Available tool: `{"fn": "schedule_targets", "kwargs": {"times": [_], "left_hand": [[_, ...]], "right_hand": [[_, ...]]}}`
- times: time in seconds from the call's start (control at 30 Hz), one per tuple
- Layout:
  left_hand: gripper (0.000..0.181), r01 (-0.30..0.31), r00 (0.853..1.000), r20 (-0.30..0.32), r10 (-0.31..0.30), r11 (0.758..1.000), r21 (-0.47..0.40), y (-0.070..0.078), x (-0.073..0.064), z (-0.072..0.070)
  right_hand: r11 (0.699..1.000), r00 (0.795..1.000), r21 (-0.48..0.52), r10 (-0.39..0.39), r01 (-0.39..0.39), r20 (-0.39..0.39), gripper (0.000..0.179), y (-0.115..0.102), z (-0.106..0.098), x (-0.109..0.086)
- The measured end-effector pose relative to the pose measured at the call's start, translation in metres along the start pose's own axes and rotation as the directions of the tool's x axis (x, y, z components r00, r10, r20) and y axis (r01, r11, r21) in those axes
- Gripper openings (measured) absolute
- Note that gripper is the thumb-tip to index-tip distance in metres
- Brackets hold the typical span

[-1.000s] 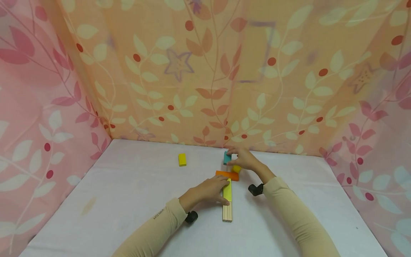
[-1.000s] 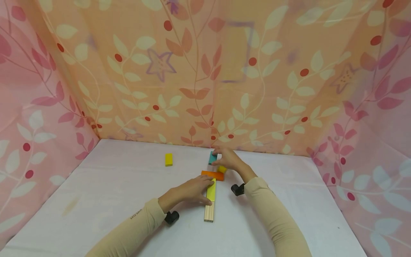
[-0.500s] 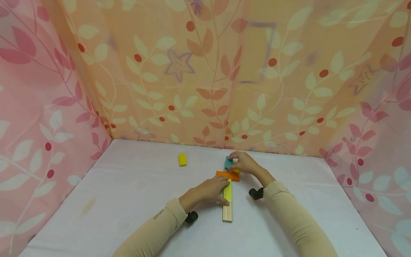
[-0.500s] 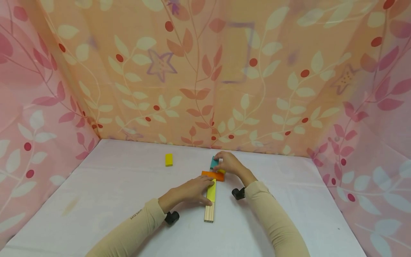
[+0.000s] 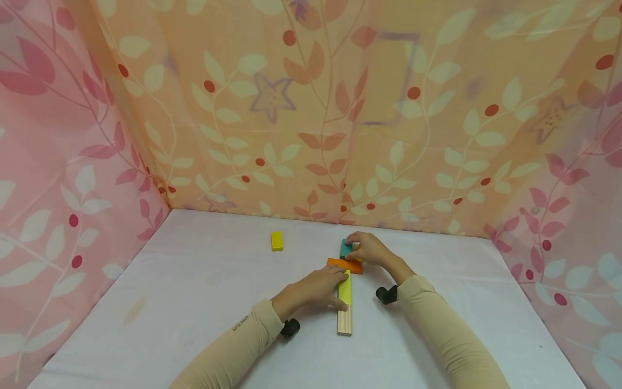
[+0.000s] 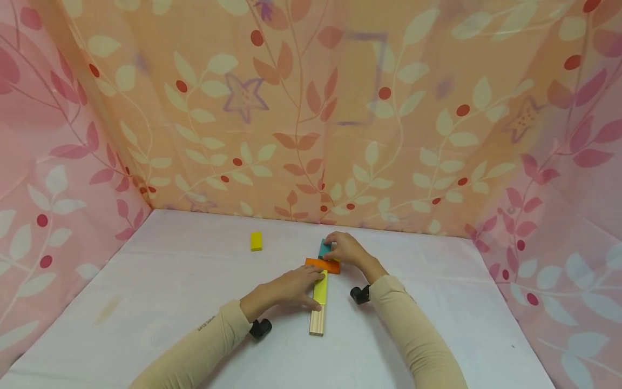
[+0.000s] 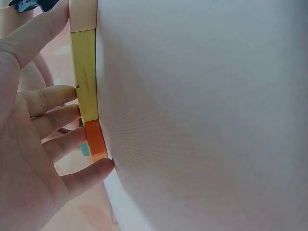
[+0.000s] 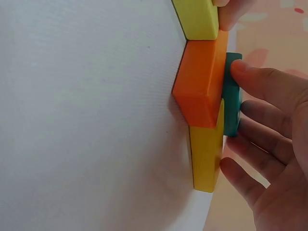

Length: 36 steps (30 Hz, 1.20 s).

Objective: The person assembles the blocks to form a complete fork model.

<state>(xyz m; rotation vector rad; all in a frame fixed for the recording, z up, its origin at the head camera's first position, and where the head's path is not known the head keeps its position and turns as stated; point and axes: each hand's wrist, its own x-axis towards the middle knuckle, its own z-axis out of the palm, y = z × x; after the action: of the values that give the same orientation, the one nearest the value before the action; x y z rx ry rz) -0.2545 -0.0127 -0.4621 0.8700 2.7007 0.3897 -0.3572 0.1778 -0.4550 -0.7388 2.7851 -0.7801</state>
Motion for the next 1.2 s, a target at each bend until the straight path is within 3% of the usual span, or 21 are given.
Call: {"fn": "schedule_targets", "kwargs": {"times": [0.63, 1.2], "left_hand": [[0.080, 0.018, 1.000, 0.014, -0.018, 1.000, -0.010, 0.0006, 0.0005, -0.0006], [0.079, -0.005, 1.000, -0.001, 0.005, 1.000, 0.000, -0.0006, 0.0001, -0.0007]], "right_hand": [[0.997, 0.996, 0.009, 0.074, -0.074, 0.048, 0.037, -0.0012, 0.0026, 0.0007], [0.999, 0.999, -0.037, 0.018, -0.017, 0.041, 0.032, 0.0000, 0.0052, 0.0001]]}}
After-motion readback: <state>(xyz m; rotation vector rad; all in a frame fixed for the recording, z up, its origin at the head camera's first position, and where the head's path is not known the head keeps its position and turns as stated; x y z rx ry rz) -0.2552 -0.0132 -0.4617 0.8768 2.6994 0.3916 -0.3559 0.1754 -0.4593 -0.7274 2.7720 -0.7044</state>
